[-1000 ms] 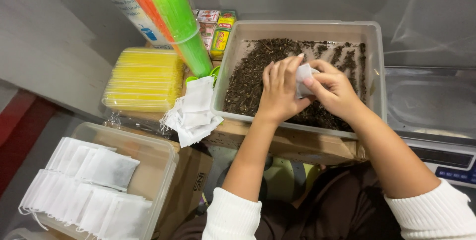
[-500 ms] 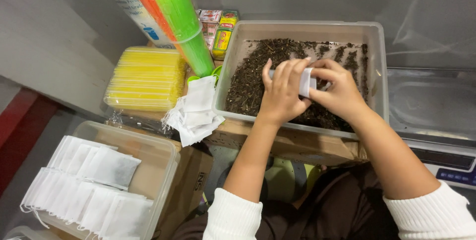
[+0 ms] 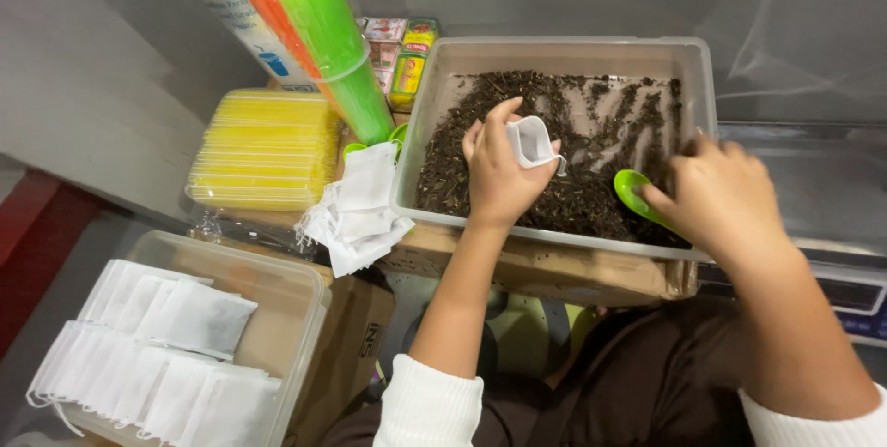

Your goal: The person scoops loose tea leaves from a large plastic container using a green plastic spoon and fills white tea bags. They hold each bag open with one hand while pouring the leaves with the other, then place the filled bags into a clear plastic bin.

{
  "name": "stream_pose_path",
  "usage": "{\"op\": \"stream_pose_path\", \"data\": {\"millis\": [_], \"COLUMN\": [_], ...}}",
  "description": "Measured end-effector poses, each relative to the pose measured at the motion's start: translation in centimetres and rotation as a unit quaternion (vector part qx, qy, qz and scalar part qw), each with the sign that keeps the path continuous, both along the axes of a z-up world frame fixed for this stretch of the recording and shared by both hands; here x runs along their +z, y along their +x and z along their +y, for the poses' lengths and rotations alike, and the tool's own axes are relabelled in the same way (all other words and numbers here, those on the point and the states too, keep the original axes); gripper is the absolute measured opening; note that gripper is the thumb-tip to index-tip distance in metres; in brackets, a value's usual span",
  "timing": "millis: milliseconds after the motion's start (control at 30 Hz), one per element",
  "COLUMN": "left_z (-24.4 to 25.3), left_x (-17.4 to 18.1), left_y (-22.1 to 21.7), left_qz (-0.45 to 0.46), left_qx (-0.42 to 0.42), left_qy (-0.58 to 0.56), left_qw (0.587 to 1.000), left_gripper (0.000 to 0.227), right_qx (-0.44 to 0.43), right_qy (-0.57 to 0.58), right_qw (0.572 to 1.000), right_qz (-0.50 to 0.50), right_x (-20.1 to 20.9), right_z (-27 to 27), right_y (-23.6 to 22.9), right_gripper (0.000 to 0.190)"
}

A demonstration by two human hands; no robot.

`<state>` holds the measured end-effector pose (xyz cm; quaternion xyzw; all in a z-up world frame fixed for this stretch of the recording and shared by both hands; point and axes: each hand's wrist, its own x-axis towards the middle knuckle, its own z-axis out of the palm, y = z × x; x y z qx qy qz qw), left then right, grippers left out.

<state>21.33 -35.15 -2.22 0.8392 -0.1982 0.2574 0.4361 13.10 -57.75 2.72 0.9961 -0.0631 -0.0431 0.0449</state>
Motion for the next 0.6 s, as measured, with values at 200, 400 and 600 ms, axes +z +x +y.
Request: {"op": "stream_pose_path", "data": {"millis": [200,400,600], "left_z": [-0.1,-0.2,-0.2], "left_x": [-0.2,-0.4,-0.5], "left_y": [0.2,0.2,0.4], "left_qz": [-0.004,-0.027,-0.016], "left_qx": [-0.006,0.002,-0.001], "left_qy": [-0.001,0.011,0.015], "left_qw": [1.000,1.000,1.000], "left_gripper": [0.071,0.072,0.075], "right_qx": [0.011,-0.002,-0.118], "right_qy": [-0.090,-0.036,0.263], "right_qw": [0.995,0.999,0.950], "right_qz": [0.038,0.004,-0.120], "right_x": [-4.8,-2.8,-1.0], "right_z": [-3.0,-2.7,-1.9], "right_y": [-1.5,-1.6,-2.0], "right_gripper": [0.071,0.047,0.025]}}
